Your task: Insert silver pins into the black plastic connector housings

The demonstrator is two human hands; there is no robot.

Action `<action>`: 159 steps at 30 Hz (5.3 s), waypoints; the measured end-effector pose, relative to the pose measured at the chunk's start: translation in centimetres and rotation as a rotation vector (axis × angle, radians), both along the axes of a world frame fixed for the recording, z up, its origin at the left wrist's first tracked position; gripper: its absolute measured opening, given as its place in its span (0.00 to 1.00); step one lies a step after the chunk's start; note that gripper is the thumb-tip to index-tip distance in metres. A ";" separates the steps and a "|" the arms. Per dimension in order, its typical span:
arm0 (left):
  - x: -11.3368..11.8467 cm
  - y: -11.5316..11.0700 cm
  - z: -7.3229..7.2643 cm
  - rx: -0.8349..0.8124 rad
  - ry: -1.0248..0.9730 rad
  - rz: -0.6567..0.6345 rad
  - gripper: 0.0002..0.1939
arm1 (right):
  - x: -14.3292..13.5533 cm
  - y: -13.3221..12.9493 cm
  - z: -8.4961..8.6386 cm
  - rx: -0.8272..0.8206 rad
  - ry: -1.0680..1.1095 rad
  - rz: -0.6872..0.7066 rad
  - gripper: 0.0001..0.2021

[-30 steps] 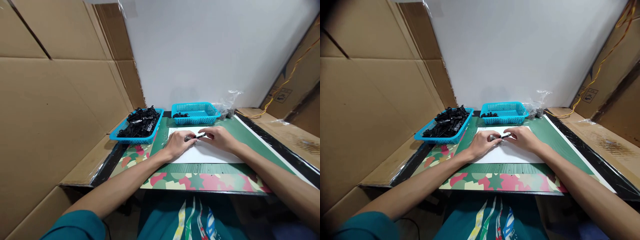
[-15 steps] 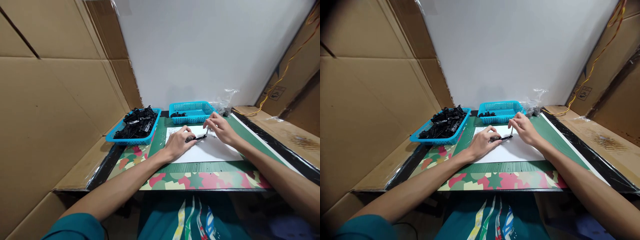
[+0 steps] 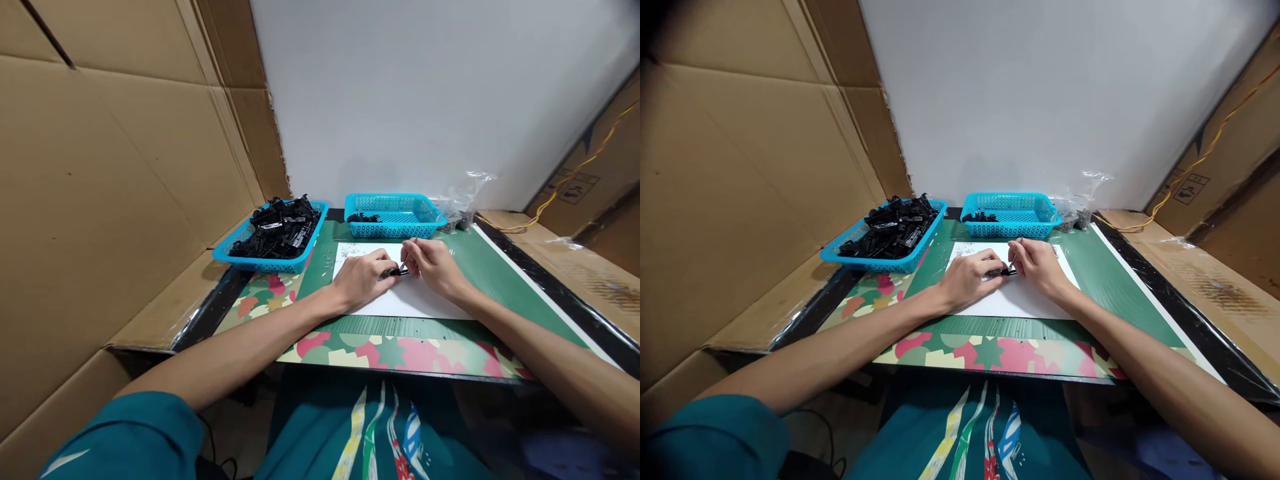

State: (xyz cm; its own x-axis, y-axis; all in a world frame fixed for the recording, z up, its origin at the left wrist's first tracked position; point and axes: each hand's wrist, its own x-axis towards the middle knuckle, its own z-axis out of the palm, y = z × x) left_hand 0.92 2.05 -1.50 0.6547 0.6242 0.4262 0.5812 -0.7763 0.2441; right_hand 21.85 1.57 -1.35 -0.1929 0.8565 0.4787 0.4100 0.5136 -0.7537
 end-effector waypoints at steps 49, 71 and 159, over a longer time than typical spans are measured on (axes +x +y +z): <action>0.8 0.2 -0.2 0.043 0.117 -0.042 0.13 | 0.0 -0.1 1.0 0.036 0.009 -0.091 0.31; -0.5 1.7 -0.1 -0.237 -0.605 0.163 0.12 | 4.1 5.2 0.4 -0.084 -0.516 -0.131 0.06; -0.8 0.4 1.4 -0.448 -0.623 -0.147 0.25 | -0.8 0.6 0.3 0.781 -0.198 -0.024 0.06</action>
State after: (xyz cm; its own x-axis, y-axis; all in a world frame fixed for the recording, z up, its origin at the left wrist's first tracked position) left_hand 0.11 2.47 -0.07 0.4668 0.7489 0.4703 0.1325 -0.5851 0.8001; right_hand 21.04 2.18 -1.01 -0.3225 0.2931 0.9001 0.5158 0.8517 -0.0925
